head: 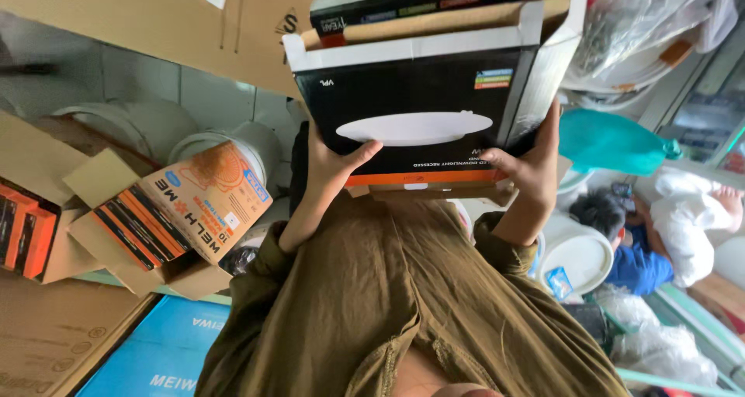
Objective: The person unboxes a circular LED downlight, removes it from the packaging along with its instructions, and then places the light back inside the box.
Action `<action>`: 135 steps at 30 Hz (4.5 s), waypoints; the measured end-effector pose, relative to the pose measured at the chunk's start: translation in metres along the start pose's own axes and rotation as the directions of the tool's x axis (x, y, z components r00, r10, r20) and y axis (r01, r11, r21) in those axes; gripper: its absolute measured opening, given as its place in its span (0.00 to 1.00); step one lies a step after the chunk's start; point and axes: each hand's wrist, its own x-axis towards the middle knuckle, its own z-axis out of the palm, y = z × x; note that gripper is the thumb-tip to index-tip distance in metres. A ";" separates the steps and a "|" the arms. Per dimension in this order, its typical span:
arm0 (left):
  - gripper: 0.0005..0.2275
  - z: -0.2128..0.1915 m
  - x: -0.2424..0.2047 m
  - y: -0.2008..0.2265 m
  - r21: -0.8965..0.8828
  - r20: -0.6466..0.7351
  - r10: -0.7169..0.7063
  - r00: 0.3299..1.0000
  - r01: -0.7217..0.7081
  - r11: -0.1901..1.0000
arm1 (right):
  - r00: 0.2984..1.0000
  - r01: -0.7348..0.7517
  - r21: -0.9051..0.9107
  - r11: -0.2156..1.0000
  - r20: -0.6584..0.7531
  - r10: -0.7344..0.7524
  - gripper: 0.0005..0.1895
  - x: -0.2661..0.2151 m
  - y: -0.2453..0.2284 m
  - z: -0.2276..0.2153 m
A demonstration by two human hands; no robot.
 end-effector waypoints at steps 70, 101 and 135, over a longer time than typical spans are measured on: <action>0.21 -0.397 0.221 0.069 0.521 -0.179 0.322 0.930 -0.188 0.833 | 0.762 0.414 0.094 0.905 -0.579 -0.289 0.40 0.319 -0.067 0.383; 0.16 -0.382 0.118 0.103 -0.284 -0.568 0.343 0.748 -0.570 0.771 | 0.848 0.095 0.000 0.995 0.524 -0.081 0.16 0.167 -0.034 0.376; 0.37 -0.441 0.067 0.145 0.529 -0.257 0.762 0.594 -0.573 0.625 | 0.677 0.097 0.603 0.792 0.543 -0.497 0.56 0.247 -0.102 0.514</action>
